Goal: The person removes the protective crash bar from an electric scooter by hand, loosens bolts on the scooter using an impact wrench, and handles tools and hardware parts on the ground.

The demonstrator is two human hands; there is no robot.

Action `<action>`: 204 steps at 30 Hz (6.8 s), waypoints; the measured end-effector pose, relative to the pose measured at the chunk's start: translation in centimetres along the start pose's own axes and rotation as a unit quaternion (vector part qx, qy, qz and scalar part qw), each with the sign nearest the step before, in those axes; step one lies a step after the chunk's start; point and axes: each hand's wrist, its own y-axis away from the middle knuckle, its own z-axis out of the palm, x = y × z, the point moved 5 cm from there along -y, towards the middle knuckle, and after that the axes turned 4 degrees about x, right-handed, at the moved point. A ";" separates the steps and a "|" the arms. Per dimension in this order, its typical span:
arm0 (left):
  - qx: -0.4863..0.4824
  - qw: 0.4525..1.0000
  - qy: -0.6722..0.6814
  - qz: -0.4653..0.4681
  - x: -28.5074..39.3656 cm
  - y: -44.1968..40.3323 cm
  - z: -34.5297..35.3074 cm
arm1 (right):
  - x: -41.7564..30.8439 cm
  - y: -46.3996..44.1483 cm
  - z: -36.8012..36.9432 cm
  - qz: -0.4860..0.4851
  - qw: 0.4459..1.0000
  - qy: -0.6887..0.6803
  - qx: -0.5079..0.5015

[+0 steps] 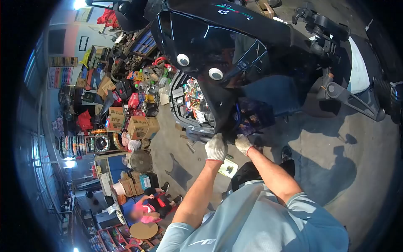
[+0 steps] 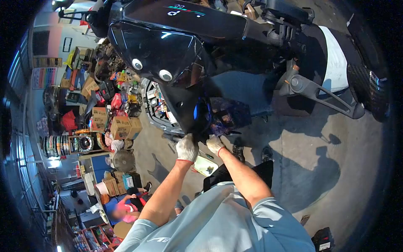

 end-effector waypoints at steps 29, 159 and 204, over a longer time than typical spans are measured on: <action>-0.023 0.998 0.061 -0.024 -0.9 -0.6 0.2 | -2.1 0.6 -0.3 -0.171 0.940 0.251 -0.154; -0.208 0.975 -0.002 -0.076 3.2 0.4 -0.9 | 7.4 -4.5 4.2 0.070 0.911 -0.396 -0.087; -0.009 0.993 0.116 0.032 -0.7 1.3 0.8 | 7.3 -3.6 4.6 -0.260 0.932 0.240 -0.081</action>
